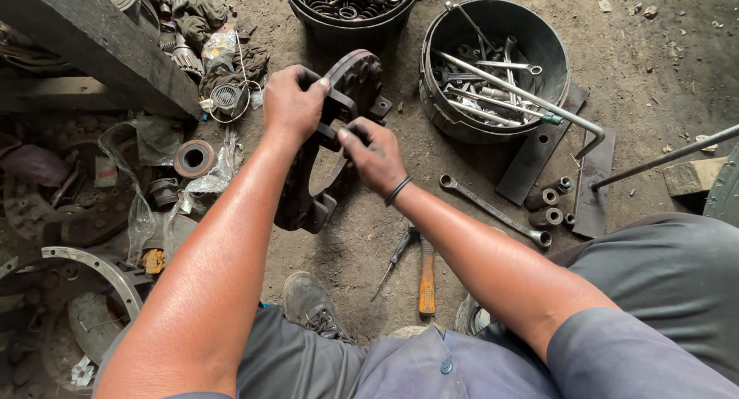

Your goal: The person sits on the floor and uses a hammer and a metal rod to strike and remove a bolt from a circular metal part. They then handle a curved metal piece and a flat metal disc, using a wrench and a metal bar to manipulate them.

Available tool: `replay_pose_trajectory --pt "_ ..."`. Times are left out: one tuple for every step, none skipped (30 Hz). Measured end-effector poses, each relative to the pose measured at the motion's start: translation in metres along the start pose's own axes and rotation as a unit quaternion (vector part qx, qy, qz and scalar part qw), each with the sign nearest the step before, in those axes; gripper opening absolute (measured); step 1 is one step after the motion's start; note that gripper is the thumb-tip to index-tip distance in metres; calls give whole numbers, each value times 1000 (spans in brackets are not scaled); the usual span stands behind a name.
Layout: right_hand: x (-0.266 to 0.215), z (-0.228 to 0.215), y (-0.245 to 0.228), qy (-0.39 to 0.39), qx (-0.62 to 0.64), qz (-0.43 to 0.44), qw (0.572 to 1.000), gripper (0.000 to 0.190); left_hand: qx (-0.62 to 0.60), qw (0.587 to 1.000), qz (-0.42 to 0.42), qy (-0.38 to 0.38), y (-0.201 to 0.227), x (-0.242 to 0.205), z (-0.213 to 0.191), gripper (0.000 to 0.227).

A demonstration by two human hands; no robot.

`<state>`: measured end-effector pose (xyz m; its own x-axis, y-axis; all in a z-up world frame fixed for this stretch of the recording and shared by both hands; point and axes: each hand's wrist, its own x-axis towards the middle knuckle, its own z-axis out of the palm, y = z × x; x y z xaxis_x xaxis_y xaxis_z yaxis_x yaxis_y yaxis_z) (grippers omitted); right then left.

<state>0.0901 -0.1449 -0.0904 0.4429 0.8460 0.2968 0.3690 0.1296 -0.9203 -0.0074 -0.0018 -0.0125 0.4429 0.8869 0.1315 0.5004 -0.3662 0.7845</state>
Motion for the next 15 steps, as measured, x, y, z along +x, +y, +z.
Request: replay_pose_trajectory --pt "2 -1 -2 -12 78 39 996 19 -2 1000 5 1 -1 1 0 22" --pt "4 -1 -4 -31 127 74 989 18 -2 1000 8 1 -2 2 0 22" --pt "6 0 -5 -50 176 107 977 20 -1 1000 10 2 -2 3 0 22" --pt "8 0 -6 -69 224 140 962 24 0 1000 12 4 -3 3 -1 23" --pt "9 1 -6 -77 250 148 954 25 4 1000 12 4 -3 4 -1 23" --pt "10 1 -7 -84 275 156 945 26 9 1000 11 4 -3 4 -2 23" --pt "11 1 -8 -90 300 165 935 27 13 1000 11 4 -3 4 -2 23" --pt "11 2 -10 -93 314 182 927 30 13 1000 8 4 -3 4 -2 23" --pt "10 3 -13 -95 329 198 918 32 14 1000 5 4 -4 5 -3 23" --pt "10 4 -16 -98 343 215 909 35 15 1000 2 4 -4 5 -4 23" --pt "9 6 -20 -94 341 220 909 34 18 1000 10 8 -5 6 -4 23" --pt "9 8 -23 -90 340 226 908 34 21 1000 18 12 -5 6 -5 23" --pt "8 9 -24 -85 338 232 908 33 24 999 26 16 -6 6 -4 23" --pt "9 9 -24 -80 323 218 918 31 23 999 18 13 -7 7 -4 23" --pt "12 8 -24 -74 308 203 927 29 22 1000 12 10 -8 7 -4 23"
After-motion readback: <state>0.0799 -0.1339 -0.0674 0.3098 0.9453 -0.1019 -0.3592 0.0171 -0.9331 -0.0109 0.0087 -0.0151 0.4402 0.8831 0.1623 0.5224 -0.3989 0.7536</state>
